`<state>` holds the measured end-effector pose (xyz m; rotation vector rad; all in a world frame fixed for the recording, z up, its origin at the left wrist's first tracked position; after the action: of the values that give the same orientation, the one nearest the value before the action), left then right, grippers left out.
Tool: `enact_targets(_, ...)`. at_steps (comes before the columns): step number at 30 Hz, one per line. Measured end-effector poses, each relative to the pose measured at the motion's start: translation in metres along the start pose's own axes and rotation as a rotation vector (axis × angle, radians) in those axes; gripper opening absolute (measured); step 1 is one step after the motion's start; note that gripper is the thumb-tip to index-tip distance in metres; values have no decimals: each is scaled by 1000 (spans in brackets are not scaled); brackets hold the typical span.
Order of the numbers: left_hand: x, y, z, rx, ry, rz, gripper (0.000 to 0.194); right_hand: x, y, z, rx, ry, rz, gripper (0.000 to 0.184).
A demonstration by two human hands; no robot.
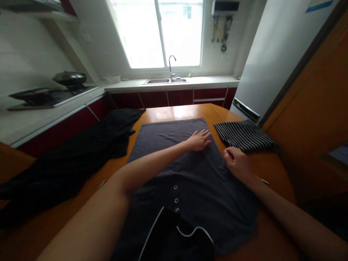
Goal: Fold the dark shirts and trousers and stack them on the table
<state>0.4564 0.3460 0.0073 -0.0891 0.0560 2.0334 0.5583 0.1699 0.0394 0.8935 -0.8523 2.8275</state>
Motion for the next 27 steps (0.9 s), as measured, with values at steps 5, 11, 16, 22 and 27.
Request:
enact_targets(5,6,-27,-10,33,-18,100,70,12,4,-14,124,99,35,26)
enact_targets(11,4,-21,-11,-30,-58,72,71,-18,-14,11,15,27,-97,28)
enact_targets(16,3,-22,-10,-33,-68,59,72,-53,-9,29,152,58,-293,24)
enact_targets(22,4,-24,-11,-29,-72,67,70,-63,51,55,288,90,-407,26)
enact_targets(27,4,-24,-10,-35,-65,71,70,-61,84,68,325,64,-457,14)
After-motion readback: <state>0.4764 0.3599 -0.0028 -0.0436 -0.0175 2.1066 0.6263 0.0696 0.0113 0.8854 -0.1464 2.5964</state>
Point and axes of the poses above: each hand's wrist, its own y-axis away from the middle knuckle, its own z-axis out of the back of the hand, x = y × z, the point moved 7 cm from there along -y, towards the middle knuckle, and after that the axes turned 6 degrees about -y, right-handed, at the moved point
